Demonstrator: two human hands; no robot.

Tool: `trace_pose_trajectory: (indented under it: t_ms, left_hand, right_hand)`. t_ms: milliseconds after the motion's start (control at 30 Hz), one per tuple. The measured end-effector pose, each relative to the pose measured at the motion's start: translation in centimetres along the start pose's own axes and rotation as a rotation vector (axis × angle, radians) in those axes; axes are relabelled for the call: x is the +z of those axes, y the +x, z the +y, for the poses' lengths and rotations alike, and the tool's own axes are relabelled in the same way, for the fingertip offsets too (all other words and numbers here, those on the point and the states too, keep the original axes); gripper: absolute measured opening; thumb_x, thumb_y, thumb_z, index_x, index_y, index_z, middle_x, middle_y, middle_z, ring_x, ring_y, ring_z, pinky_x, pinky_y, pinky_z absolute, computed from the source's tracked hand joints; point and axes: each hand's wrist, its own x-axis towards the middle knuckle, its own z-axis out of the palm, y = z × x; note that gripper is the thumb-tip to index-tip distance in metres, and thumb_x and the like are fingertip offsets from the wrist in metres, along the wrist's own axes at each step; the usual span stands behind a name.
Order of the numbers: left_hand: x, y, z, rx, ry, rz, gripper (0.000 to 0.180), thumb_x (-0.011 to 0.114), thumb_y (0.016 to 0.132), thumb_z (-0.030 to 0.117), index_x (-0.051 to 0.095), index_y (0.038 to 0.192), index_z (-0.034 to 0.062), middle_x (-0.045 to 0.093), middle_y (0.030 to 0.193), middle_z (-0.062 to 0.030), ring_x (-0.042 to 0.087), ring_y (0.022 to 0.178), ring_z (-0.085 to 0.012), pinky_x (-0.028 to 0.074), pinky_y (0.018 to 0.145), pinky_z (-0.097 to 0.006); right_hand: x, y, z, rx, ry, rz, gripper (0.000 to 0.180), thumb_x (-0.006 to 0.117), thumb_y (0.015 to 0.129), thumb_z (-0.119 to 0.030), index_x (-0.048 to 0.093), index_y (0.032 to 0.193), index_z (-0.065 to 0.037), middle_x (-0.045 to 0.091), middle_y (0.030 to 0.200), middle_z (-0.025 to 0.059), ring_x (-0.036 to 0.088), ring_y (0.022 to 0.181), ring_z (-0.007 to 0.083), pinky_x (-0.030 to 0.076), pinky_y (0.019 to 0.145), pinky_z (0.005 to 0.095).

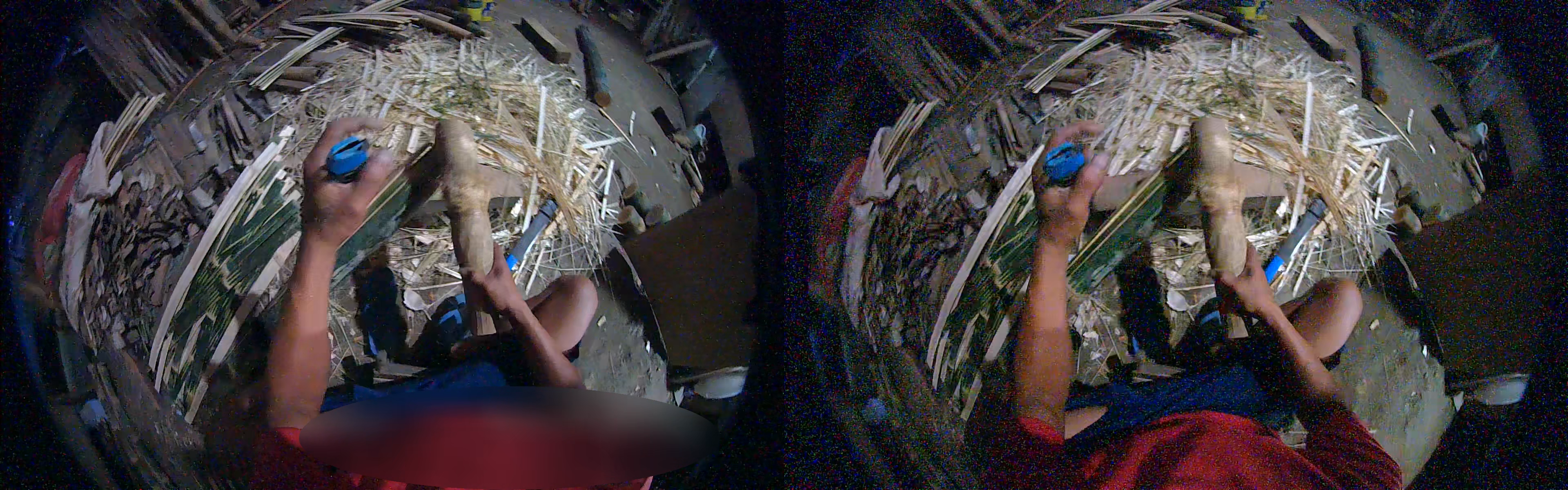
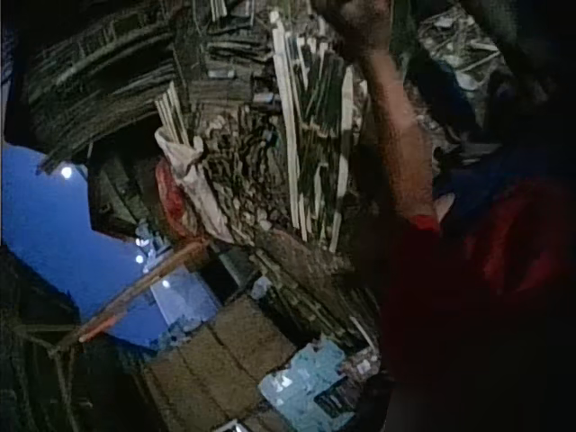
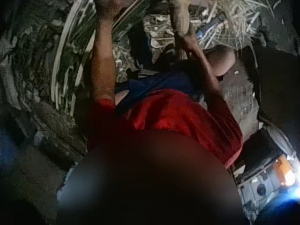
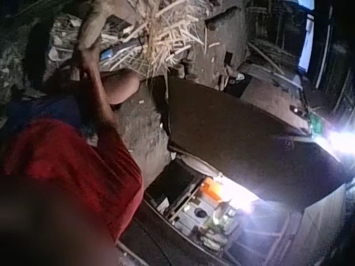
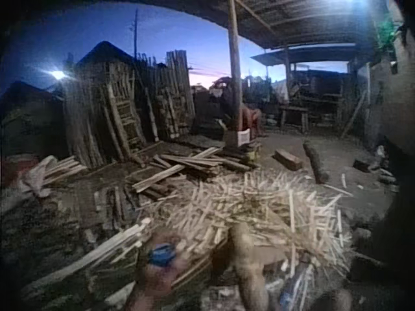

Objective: The person splits a bamboo pole into thin strips using a machete and a wooden mallet. They repeatedly strike the machete to drive it through the bamboo, then use a pencil to mark the split sections.

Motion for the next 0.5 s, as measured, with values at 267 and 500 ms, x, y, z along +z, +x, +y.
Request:
trace_pose_trajectory:
  t_ms: [267,500]
  left_hand:
    - [17.0,1.1,2.5,0.675,-0.197,-0.488,0.024,0.070,0.075,0.023,0.063,0.096,0.0132,0.060,0.093,-0.0093,0.059,0.092,-0.0321,0.047,0.084,-0.044]
    - [19.2,-1.5,0.1,0.648,-0.169,-0.466,0.031,0.069,0.074,0.033,0.062,0.096,0.0136,0.057,0.091,-0.0100,0.057,0.088,-0.0345,0.045,0.083,-0.047]
  right_hand:
    - [-4.4,0.9,4.9,0.061,0.384,-0.014,0.069,0.074,0.086,-0.011,0.034,0.142,-0.008,0.063,0.105,0.0084,0.063,0.082,0.0203,0.055,0.070,0.0368]
    - [-4.8,0.8,4.7,0.023,0.052,0.045,0.038,0.071,0.088,-0.018,0.058,0.119,-0.001,0.067,0.110,0.0072,0.061,0.099,0.0167,0.051,0.087,0.0327]
